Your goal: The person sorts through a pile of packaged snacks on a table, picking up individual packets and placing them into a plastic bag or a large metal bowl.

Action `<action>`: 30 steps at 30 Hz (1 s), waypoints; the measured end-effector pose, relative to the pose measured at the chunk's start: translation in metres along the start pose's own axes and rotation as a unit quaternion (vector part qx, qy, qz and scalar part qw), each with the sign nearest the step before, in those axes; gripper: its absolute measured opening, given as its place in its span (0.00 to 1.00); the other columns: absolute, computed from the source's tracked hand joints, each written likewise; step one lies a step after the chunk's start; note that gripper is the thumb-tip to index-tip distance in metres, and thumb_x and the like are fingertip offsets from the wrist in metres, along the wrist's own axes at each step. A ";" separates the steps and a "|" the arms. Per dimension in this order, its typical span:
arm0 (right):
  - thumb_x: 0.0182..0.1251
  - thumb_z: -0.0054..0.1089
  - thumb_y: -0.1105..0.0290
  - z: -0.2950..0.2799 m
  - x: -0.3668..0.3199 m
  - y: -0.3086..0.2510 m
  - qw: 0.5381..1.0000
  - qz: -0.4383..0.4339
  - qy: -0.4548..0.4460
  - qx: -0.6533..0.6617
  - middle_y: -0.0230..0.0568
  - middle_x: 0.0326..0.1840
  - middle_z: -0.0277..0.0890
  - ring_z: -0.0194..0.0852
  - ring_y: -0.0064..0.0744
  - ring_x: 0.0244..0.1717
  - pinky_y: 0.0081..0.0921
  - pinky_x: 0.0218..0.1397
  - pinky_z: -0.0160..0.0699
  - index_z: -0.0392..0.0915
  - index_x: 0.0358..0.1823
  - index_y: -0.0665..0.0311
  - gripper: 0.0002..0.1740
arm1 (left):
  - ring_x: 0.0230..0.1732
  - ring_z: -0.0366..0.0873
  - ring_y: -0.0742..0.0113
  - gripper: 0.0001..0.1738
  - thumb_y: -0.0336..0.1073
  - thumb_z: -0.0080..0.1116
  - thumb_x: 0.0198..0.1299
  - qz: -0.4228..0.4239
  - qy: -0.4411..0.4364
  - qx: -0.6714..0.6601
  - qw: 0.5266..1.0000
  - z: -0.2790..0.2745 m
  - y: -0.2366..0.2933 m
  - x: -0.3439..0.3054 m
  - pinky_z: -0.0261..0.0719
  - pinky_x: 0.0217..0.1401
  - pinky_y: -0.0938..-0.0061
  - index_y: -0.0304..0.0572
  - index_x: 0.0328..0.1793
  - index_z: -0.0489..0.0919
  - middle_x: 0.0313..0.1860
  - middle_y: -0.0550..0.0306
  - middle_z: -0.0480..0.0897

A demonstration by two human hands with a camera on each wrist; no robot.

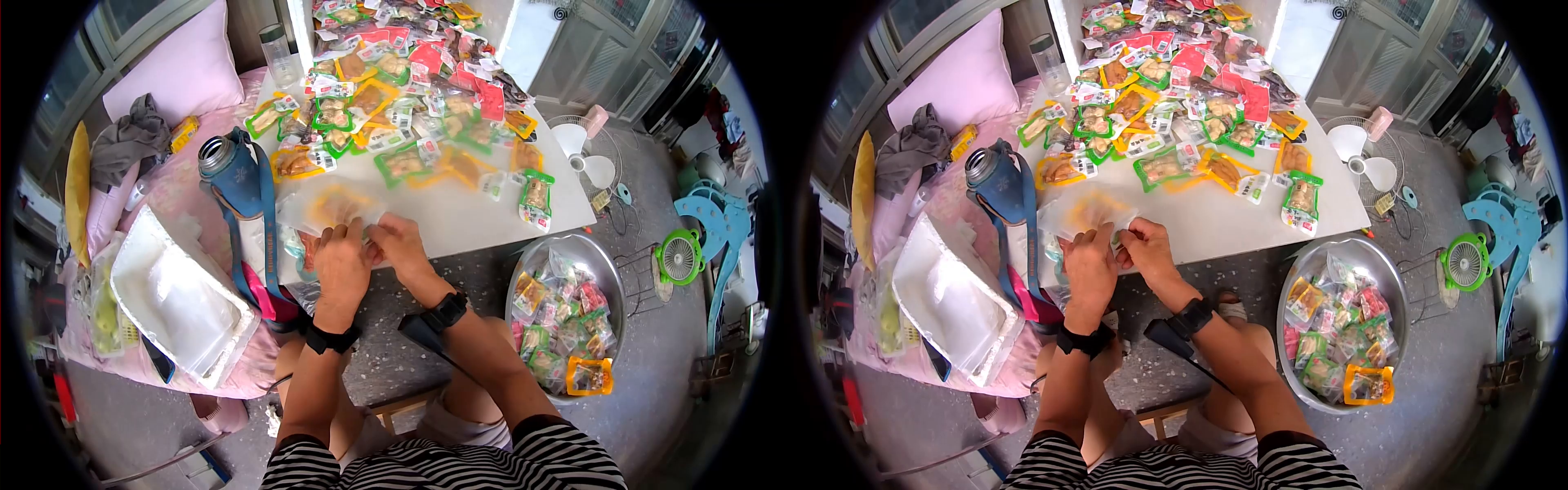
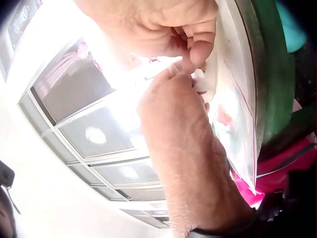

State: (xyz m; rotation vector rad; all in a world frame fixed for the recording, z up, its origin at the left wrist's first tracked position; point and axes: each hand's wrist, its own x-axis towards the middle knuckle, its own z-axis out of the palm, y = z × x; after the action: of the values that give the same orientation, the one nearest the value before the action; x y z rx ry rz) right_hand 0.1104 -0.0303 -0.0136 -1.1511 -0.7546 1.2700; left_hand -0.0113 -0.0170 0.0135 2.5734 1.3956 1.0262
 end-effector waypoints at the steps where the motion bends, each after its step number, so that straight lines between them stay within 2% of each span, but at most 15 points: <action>1: 0.67 0.52 0.77 -0.007 -0.005 -0.002 1.000 -0.011 0.002 0.011 0.36 0.22 0.76 0.76 0.22 0.21 0.19 0.21 0.77 0.77 0.33 0.70 0.06 | 0.37 0.77 0.48 0.15 0.27 0.62 0.45 0.016 -0.004 -0.008 1.000 -0.001 0.006 0.001 0.71 0.40 0.57 0.41 0.42 0.79 0.30 0.50 0.79; 3: 0.67 0.51 0.77 -0.018 -0.016 -0.005 0.999 -0.034 0.004 0.035 0.37 0.22 0.76 0.76 0.22 0.20 0.19 0.21 0.77 0.77 0.33 0.70 0.07 | 0.37 0.76 0.51 0.17 0.27 0.61 0.45 0.048 -0.013 -0.022 0.998 -0.004 0.018 0.000 0.67 0.41 0.58 0.41 0.45 0.79 0.31 0.52 0.78; 6: 0.67 0.51 0.78 -0.027 -0.027 0.000 0.997 -0.054 0.033 0.034 0.37 0.23 0.77 0.76 0.23 0.20 0.19 0.22 0.78 0.77 0.32 0.69 0.07 | 0.35 0.75 0.52 0.20 0.26 0.60 0.45 0.086 -0.017 -0.119 0.989 0.005 0.026 -0.009 0.65 0.42 0.59 0.41 0.49 0.79 0.30 0.53 0.77; 9: 0.67 0.50 0.79 -0.037 -0.023 0.018 0.995 -0.047 0.070 0.053 0.37 0.24 0.78 0.75 0.24 0.20 0.20 0.22 0.78 0.78 0.33 0.69 0.07 | 0.35 0.75 0.52 0.22 0.24 0.57 0.47 0.114 -0.038 -0.123 0.985 0.008 0.037 -0.014 0.65 0.41 0.59 0.42 0.52 0.80 0.30 0.53 0.77; 15: 0.65 0.49 0.80 -0.041 -0.016 0.020 0.992 -0.070 0.105 0.014 0.40 0.25 0.78 0.76 0.28 0.21 0.25 0.24 0.79 0.78 0.34 0.70 0.07 | 0.35 0.74 0.51 0.23 0.24 0.55 0.47 0.134 -0.049 -0.114 0.983 0.012 0.041 -0.018 0.65 0.42 0.59 0.36 0.54 0.78 0.29 0.51 0.77; 18: 0.66 0.50 0.76 -0.040 -0.023 0.006 0.997 -0.041 0.060 0.025 0.35 0.31 0.79 0.75 0.24 0.28 0.20 0.27 0.74 0.79 0.35 0.68 0.07 | 0.36 0.75 0.51 0.23 0.24 0.56 0.46 0.140 -0.046 -0.068 0.987 0.017 0.035 -0.019 0.66 0.42 0.59 0.34 0.54 0.77 0.30 0.50 0.77; 21: 0.67 0.52 0.70 -0.053 -0.031 -0.035 0.997 0.038 -0.059 -0.042 0.38 0.31 0.80 0.78 0.25 0.28 0.21 0.27 0.74 0.80 0.37 0.68 0.10 | 0.37 0.76 0.50 0.23 0.25 0.57 0.45 0.110 -0.041 -0.031 0.993 0.014 0.027 -0.013 0.66 0.42 0.58 0.33 0.52 0.77 0.30 0.49 0.78; 22: 0.67 0.53 0.68 -0.064 -0.034 -0.050 0.990 0.065 -0.065 -0.108 0.40 0.32 0.80 0.78 0.26 0.29 0.21 0.27 0.75 0.80 0.38 0.68 0.10 | 0.36 0.76 0.50 0.22 0.25 0.57 0.46 0.100 -0.042 -0.016 0.994 0.015 0.022 -0.011 0.66 0.41 0.58 0.33 0.51 0.77 0.30 0.48 0.79; 24: 0.66 0.56 0.65 -0.090 -0.037 -0.078 0.960 0.121 -0.077 -0.242 0.42 0.34 0.81 0.80 0.26 0.30 0.22 0.28 0.77 0.80 0.41 0.68 0.13 | 0.36 0.77 0.49 0.20 0.25 0.56 0.47 0.096 -0.039 -0.022 0.994 0.013 0.021 -0.010 0.66 0.41 0.57 0.33 0.51 0.78 0.29 0.48 0.79; 26: 0.66 0.55 0.65 -0.115 -0.031 -0.072 0.944 0.002 0.096 -0.317 0.49 0.40 0.81 0.82 0.34 0.31 0.30 0.32 0.81 0.78 0.45 0.69 0.15 | 0.35 0.77 0.49 0.18 0.25 0.56 0.49 0.096 -0.036 -0.035 0.994 0.010 0.025 -0.010 0.67 0.40 0.57 0.33 0.49 0.78 0.27 0.48 0.79; 27: 0.65 0.56 0.64 -0.125 -0.024 -0.066 0.895 -0.078 0.184 -0.398 0.50 0.42 0.80 0.81 0.38 0.35 0.34 0.36 0.80 0.79 0.45 0.67 0.14 | 0.34 0.77 0.49 0.17 0.25 0.56 0.49 0.099 -0.035 -0.041 0.994 0.012 0.026 -0.011 0.67 0.39 0.58 0.33 0.48 0.78 0.27 0.48 0.79; 29: 0.64 0.58 0.63 -0.144 -0.010 -0.052 0.740 -0.231 0.346 -0.528 0.52 0.44 0.78 0.80 0.46 0.43 0.41 0.43 0.80 0.80 0.45 0.64 0.14 | 0.32 0.76 0.49 0.13 0.25 0.56 0.50 0.106 -0.035 -0.051 0.992 0.014 0.030 -0.012 0.67 0.39 0.58 0.35 0.44 0.79 0.25 0.49 0.78; 30: 0.63 0.58 0.63 -0.152 -0.004 -0.047 0.719 -0.243 0.357 -0.544 0.52 0.44 0.78 0.77 0.49 0.46 0.43 0.46 0.78 0.81 0.44 0.62 0.13 | 0.32 0.77 0.49 0.11 0.25 0.56 0.51 0.105 -0.047 -0.054 0.992 0.016 0.030 -0.014 0.68 0.39 0.58 0.36 0.42 0.79 0.25 0.48 0.79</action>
State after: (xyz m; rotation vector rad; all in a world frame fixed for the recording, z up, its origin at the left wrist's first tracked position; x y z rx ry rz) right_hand 0.2652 -0.0649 -0.0144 -2.0052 -1.1079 -0.2648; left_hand 0.0143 -0.0411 0.0040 2.6922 1.0363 0.9589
